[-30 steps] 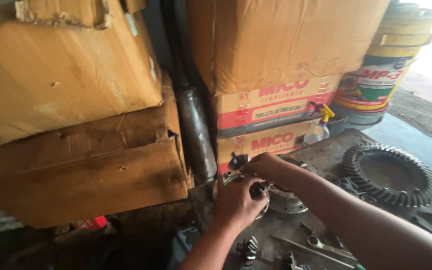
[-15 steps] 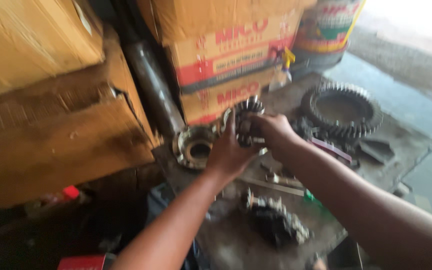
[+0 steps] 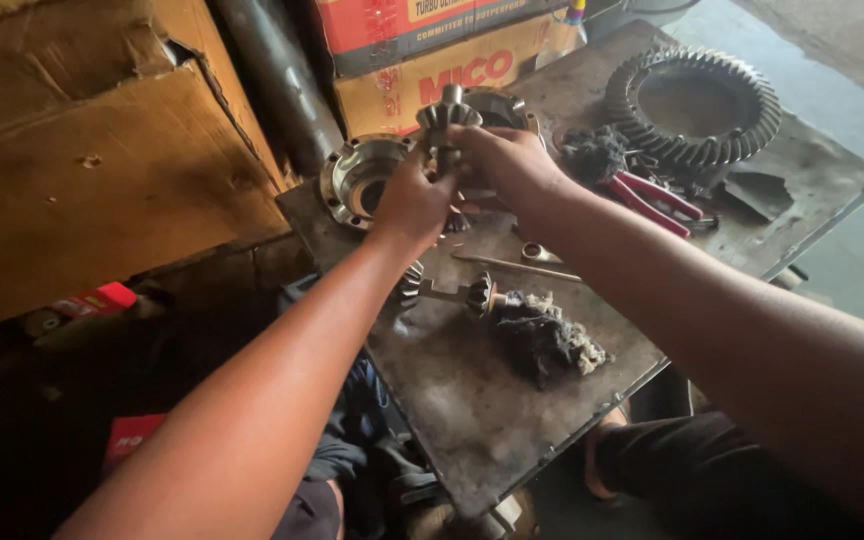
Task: The person assembles a metal differential housing by hand on a workbench, inserting small internal gears and a central pin into the gear carrier.
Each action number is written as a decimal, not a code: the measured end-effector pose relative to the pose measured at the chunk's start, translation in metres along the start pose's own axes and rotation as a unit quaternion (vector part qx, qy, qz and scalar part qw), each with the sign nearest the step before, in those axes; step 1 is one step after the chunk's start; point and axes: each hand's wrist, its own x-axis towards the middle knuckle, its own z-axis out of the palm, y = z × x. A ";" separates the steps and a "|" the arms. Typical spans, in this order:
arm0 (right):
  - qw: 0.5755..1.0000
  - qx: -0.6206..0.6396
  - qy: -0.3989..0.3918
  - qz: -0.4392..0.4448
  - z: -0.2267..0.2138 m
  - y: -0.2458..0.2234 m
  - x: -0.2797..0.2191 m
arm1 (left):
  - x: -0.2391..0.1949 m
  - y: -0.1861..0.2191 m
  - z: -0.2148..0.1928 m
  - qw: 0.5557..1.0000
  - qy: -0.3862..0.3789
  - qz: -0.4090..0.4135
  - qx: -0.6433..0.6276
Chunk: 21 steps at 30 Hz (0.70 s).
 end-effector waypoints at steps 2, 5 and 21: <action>0.999 -0.030 -0.006 -0.029 -0.006 -0.004 0.000 | -0.003 0.012 -0.003 0.997 0.000 -0.044 -0.057; 0.983 -0.146 -0.028 -0.106 -0.021 -0.007 0.013 | -0.006 0.022 -0.019 0.999 0.000 0.016 -0.041; 0.706 -0.666 0.028 -0.239 -0.053 0.058 0.064 | -0.002 0.027 -0.051 0.978 0.089 0.153 0.109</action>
